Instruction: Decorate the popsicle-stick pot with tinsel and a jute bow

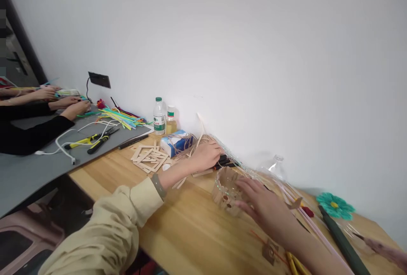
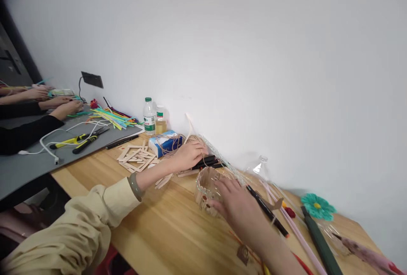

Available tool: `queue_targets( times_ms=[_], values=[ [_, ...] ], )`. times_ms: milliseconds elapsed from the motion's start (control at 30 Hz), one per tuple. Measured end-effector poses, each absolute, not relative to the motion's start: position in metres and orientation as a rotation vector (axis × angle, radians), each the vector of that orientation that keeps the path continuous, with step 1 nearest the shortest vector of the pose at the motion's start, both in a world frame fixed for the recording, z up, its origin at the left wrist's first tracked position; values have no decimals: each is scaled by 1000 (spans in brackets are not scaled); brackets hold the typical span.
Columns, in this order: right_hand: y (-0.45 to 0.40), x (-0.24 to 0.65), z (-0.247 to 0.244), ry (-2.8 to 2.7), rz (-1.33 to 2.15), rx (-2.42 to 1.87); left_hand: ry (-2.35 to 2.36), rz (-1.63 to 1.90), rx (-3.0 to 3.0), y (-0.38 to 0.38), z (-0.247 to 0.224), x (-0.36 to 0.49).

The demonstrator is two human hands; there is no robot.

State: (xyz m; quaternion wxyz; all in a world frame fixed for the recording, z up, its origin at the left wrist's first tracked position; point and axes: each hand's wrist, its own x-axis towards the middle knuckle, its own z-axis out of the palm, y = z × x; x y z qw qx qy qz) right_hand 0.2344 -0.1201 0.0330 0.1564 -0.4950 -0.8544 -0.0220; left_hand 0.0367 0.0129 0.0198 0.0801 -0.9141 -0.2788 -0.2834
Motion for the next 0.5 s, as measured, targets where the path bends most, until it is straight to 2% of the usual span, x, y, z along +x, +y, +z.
queue_targets(
  times_ms=[133, 333, 500],
  values=[
    [-136, 221, 8, -2291, 134, -1432, -1015, -1220, -2982, -5, 8, 45],
    [-149, 258, 24, -1967, 255, -1440, -1145, -1826, -3343, -18, -1, 54],
    [-142, 277, 24, -1773, 487, -1305, -959, -1963, -3835, -38, -15, 60]
  ],
)
